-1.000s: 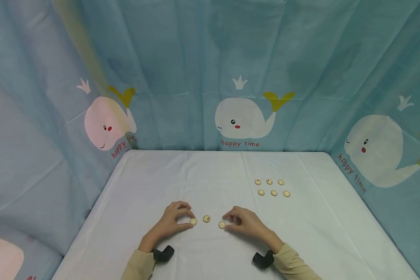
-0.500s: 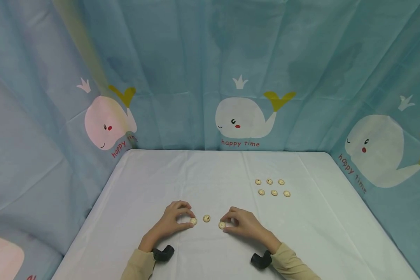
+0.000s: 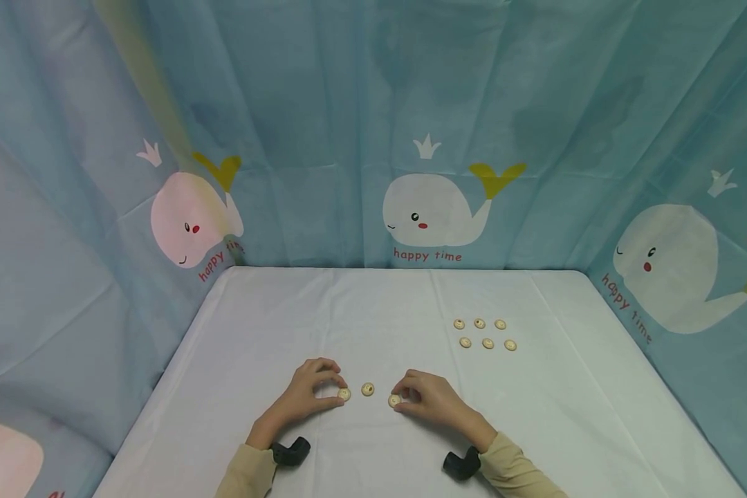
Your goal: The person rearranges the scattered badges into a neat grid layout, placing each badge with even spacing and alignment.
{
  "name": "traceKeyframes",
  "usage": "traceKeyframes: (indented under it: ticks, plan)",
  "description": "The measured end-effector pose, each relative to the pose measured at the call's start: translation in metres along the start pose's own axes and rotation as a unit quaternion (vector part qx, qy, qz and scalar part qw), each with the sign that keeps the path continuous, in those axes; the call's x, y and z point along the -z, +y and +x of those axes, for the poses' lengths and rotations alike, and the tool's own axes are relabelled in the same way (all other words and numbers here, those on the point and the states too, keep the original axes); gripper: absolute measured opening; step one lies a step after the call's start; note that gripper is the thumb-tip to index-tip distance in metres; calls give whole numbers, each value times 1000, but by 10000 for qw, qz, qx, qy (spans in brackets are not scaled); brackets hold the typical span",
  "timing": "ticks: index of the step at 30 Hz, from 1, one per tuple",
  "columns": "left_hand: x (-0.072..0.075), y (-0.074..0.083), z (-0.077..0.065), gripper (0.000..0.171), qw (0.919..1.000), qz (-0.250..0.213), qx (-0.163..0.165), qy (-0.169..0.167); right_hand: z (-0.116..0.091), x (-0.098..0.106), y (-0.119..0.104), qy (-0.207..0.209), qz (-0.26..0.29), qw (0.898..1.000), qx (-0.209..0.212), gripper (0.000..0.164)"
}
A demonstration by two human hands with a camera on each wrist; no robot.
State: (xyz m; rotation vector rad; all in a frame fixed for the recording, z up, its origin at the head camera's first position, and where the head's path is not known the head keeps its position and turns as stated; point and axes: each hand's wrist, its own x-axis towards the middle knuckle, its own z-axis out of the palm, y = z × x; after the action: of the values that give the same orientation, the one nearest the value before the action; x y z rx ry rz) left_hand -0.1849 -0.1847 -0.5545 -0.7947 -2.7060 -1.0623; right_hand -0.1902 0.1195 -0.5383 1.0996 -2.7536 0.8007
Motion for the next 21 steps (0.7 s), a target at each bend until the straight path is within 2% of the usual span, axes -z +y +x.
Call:
traceKeyframes:
  ticks: [9,21]
  plan:
    - [0,0,0,19,10000,33,74,-55,-5,4,5,226,-3,9997,45,20]
    - [0,-1,0,19,10000,-16,59,-20,-16,17,19,383,46,9984,-414,18]
